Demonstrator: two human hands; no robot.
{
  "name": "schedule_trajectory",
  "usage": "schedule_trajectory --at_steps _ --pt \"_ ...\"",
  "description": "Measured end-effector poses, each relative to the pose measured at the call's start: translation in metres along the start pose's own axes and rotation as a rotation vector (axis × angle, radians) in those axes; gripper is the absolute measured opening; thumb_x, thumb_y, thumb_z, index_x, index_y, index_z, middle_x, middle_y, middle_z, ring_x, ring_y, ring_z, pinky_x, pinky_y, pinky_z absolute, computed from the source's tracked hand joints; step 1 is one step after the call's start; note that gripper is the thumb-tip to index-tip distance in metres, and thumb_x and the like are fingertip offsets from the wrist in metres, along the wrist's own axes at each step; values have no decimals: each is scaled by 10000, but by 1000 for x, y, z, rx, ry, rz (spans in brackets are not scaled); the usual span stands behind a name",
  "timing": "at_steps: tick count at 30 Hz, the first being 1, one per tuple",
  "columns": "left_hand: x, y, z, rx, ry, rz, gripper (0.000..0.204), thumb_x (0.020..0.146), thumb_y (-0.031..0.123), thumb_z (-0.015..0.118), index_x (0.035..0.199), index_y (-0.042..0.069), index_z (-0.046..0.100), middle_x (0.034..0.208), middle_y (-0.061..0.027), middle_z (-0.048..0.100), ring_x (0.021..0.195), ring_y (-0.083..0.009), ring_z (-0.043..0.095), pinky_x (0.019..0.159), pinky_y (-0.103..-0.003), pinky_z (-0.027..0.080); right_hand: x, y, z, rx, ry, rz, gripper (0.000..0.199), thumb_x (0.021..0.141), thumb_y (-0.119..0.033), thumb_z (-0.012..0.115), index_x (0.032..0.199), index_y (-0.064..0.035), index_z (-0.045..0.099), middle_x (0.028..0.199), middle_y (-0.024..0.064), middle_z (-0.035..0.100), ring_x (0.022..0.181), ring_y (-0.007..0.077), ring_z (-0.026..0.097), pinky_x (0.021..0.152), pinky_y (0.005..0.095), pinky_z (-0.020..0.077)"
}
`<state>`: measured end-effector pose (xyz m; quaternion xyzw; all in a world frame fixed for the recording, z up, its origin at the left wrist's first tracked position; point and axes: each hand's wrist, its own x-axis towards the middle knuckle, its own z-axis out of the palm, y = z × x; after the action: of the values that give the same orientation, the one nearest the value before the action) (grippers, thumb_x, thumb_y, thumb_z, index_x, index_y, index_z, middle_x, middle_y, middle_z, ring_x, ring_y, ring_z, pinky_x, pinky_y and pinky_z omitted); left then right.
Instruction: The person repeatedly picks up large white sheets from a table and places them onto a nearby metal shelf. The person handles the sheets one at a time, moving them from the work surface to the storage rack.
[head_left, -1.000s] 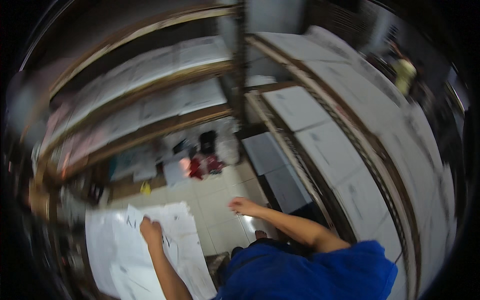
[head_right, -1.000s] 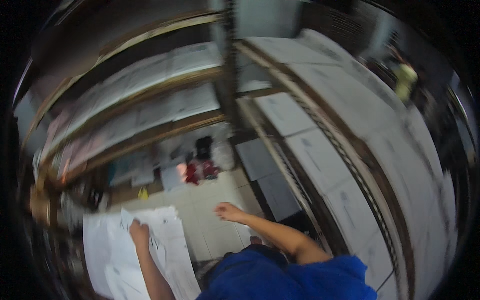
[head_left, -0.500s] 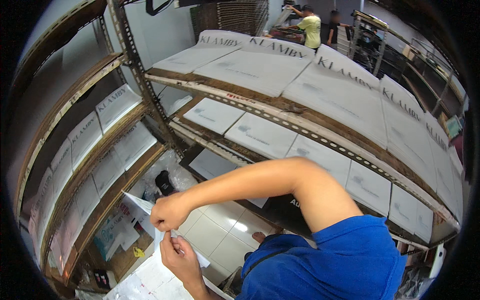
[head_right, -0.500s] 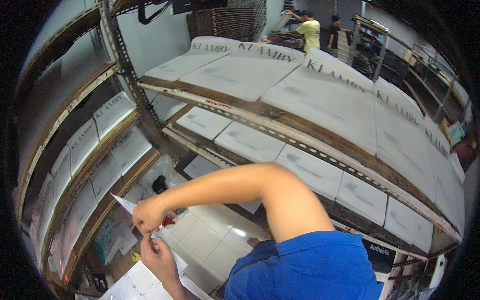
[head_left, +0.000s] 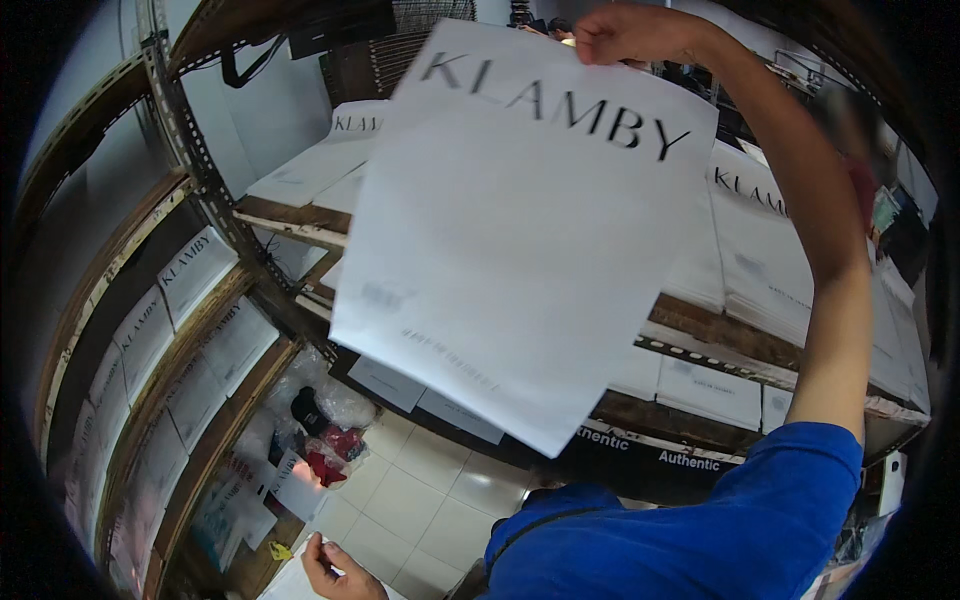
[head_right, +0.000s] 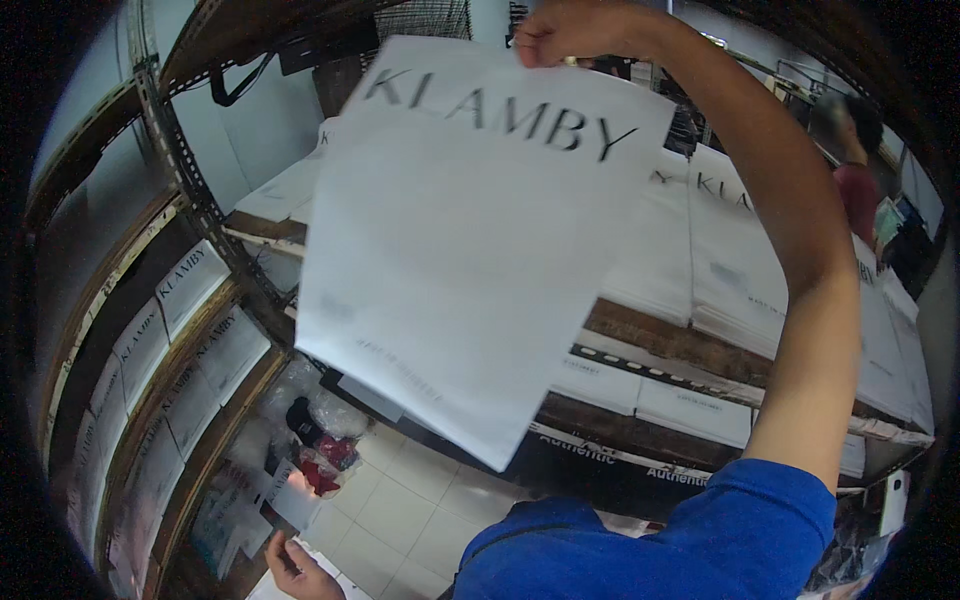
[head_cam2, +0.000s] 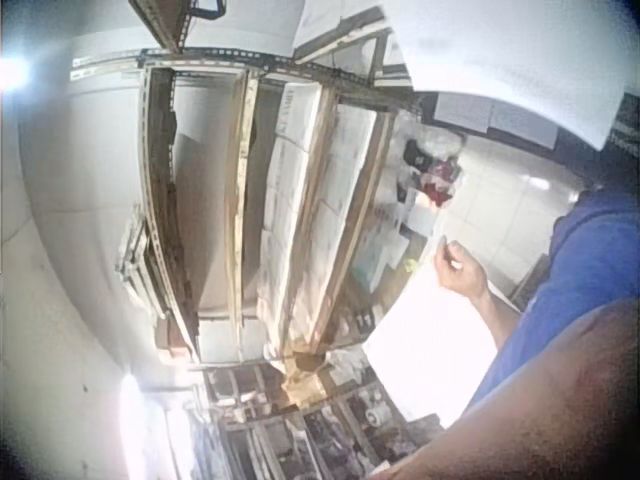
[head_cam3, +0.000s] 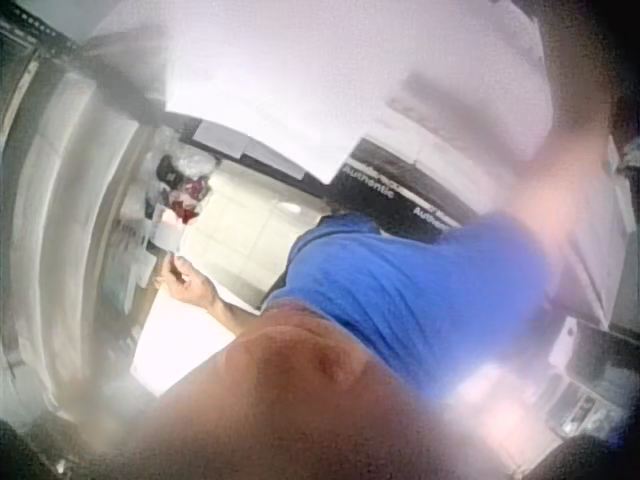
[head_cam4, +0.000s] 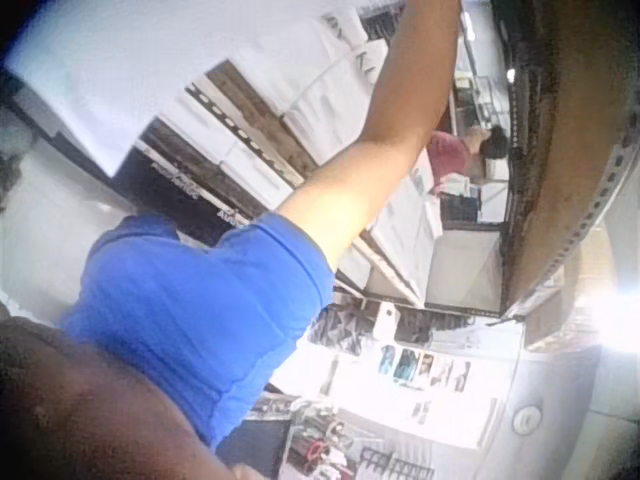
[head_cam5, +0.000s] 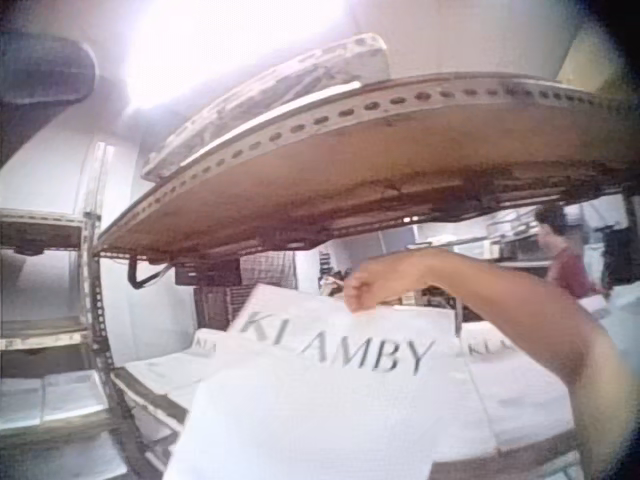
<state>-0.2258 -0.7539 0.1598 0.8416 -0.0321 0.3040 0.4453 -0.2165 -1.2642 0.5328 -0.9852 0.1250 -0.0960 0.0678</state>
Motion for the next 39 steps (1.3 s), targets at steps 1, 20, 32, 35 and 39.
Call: schedule_trajectory --at_steps 1,20,32,35,39 --pt "-6 -5 8 25 -46 -89 231 888 119 602 1029 -63 622 917 -172 648 814 -265 616 745 -330 493 9 34 1 -27 19 61 128 813 -142 571 904 -57 599 832 4 554 769 111 534 650 279 473" --pt "-69 36 62 143 -241 -12 213 868 123 614 1017 -24 649 851 -151 641 709 -234 598 664 -328 491 97 297 110 -560 47 -16 147 747 -132 593 756 -7 670 806 182 666 732 328 649 640 441 503" --pt "-75 50 68 174 -242 -21 203 853 117 623 998 -21 661 851 -154 653 701 -247 609 663 -333 496 91 298 122 -475 114 131 161 765 -74 556 760 37 673 818 231 662 792 357 662 674 450 512" --pt "-78 51 68 171 -244 -22 203 855 118 624 997 -23 660 853 -156 652 705 -248 609 664 -334 496 90 291 120 -510 93 172 162 763 -68 554 768 37 677 818 230 665 774 355 666 672 446 518" --pt "-85 52 67 170 -228 -6 200 860 115 621 997 -26 656 865 -161 650 717 -249 609 671 -331 492 104 294 113 -559 125 147 169 775 -79 552 778 36 676 808 223 668 725 346 670 655 436 524"
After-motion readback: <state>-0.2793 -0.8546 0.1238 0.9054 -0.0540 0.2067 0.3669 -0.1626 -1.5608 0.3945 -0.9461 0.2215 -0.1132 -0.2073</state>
